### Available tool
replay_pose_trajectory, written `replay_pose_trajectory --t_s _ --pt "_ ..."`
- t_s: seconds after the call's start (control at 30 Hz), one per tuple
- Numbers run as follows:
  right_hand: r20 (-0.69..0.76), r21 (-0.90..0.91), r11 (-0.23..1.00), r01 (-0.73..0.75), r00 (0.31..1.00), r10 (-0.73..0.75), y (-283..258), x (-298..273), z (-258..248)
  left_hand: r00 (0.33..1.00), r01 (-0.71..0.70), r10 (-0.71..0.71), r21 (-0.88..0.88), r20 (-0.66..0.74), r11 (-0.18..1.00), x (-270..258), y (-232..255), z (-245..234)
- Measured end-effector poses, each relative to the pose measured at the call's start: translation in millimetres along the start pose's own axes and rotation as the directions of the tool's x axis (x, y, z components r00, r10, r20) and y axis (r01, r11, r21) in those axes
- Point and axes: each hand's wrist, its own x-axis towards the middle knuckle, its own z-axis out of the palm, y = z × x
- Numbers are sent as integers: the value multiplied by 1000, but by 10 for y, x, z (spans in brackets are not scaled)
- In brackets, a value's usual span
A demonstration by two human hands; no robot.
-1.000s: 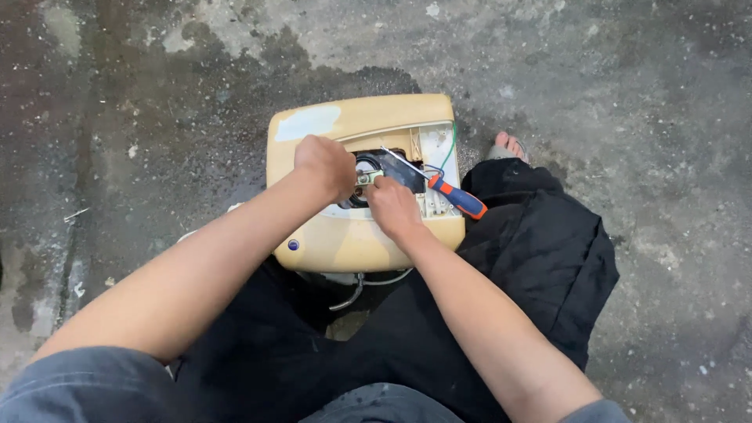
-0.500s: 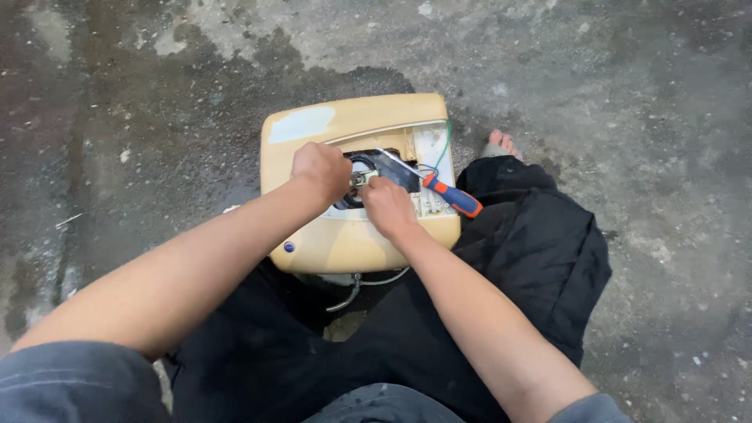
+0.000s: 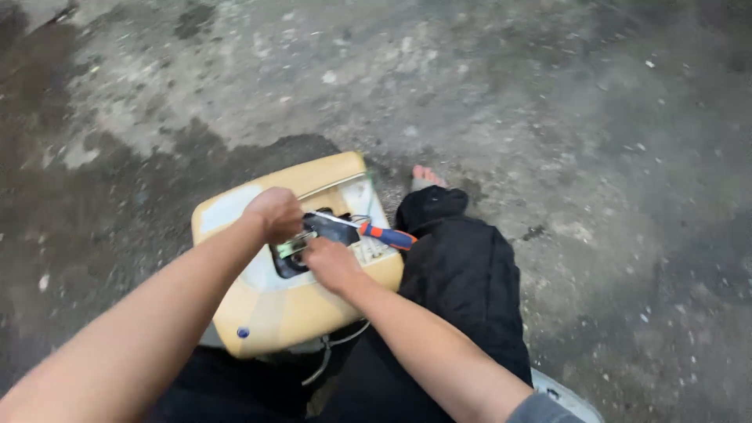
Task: Repairing the internal components and wiring of a small household appliance using a screwdriver and manual manipulation.
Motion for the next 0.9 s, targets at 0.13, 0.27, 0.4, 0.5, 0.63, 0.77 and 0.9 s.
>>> replay_pose_trajectory --t_s 0.13,0.27,0.4,0.5,0.63,0.77,0.9 --pt "-51 89 996 15 999 -10 -18 42 137 980 161 -197 -446 -35 880 101 296 631" --pt "135 173 982 -71 990 48 -9 58 -137 876 481 -429 -486 222 730 -502 422 -49" --pt "123 164 985 -59 992 39 -30 57 -190 636 771 -609 -419 473 480 -890 545 -201" --pt "177 185 976 -118 981 85 -115 73 -325 451 869 -701 -451 553 204 -1052 910 -109" --pt "253 185 966 -180 959 130 -205 -46 -560 130 398 -817 -784 562 -476 -1263 1780 72" --pt "322 188 974 -123 945 57 -71 -280 -878 159 706 -829 -649 537 -285 -1775 1424 -471" --pt "280 181 976 -119 958 65 30 -652 -1829 221 458 -679 -689 700 -561 -2317 1377 -651"
